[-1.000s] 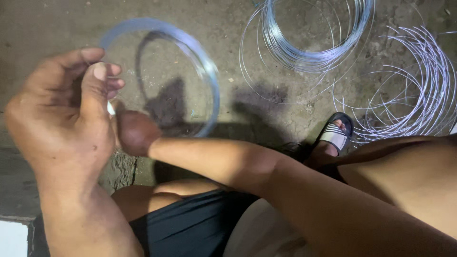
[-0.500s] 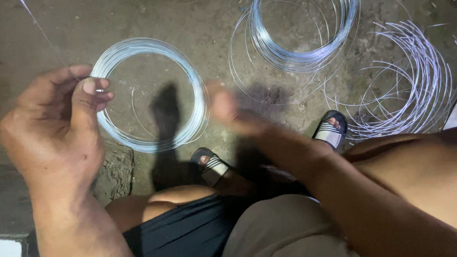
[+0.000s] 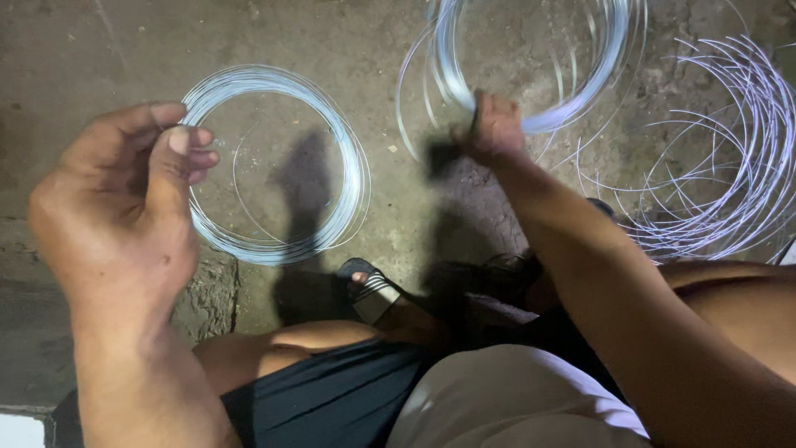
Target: The person sits on the floor and repeatedly twists short lengths of thin metal wire by hand. They pull wire from a loose pile, form loops, and twist the ends together to create small wire pieces.
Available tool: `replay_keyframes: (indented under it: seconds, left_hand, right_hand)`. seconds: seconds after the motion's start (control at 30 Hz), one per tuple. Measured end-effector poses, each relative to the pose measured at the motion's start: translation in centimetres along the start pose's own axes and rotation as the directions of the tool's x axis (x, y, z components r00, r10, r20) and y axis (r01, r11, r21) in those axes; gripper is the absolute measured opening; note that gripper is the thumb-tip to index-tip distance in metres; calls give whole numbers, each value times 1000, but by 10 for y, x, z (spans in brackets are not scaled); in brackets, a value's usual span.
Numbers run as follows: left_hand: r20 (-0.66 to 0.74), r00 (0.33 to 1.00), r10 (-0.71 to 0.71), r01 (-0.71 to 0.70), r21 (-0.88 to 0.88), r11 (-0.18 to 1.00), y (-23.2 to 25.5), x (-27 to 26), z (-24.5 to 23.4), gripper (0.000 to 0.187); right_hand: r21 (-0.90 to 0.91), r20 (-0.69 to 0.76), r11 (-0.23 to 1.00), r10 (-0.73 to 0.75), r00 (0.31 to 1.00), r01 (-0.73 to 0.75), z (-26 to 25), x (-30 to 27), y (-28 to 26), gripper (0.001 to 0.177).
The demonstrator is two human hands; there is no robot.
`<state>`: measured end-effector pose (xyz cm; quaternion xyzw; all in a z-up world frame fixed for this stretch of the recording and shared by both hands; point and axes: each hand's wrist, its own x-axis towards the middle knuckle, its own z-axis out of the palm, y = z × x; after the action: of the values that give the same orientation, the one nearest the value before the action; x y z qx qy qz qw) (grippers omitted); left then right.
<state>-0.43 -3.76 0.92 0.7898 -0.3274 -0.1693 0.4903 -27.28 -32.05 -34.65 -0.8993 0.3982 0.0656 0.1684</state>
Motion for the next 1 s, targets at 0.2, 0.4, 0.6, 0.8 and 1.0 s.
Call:
replay_keyframes:
  seconds: [0.2,0.4,0.6,0.8,1.0]
  left_hand:
    - [29,999,-20,21,-26,999,4,5,10,13]
    - [35,999,-40,42,-63,997,5,5,11,13]
    - [37,998,-48,50,-38,998,8,7,13,13]
    - [34,998,-45,46,-35,998,10,6,13,14]
    - [63,998,-25,29,-61,998,11,7,14,16]
  right_hand:
    - [-88,152,982,177,972,-165,-10,-24,-68,121]
    - [-133,35,980,156,987,-150,24,-25,-66,102]
    - [67,204,995,-89,975,77,27,10,-9,39]
    - [247,32,932,-281,959,265,11,10,9,25]
    - [661,224,747,-285,932,70,7,-15,-11,56]
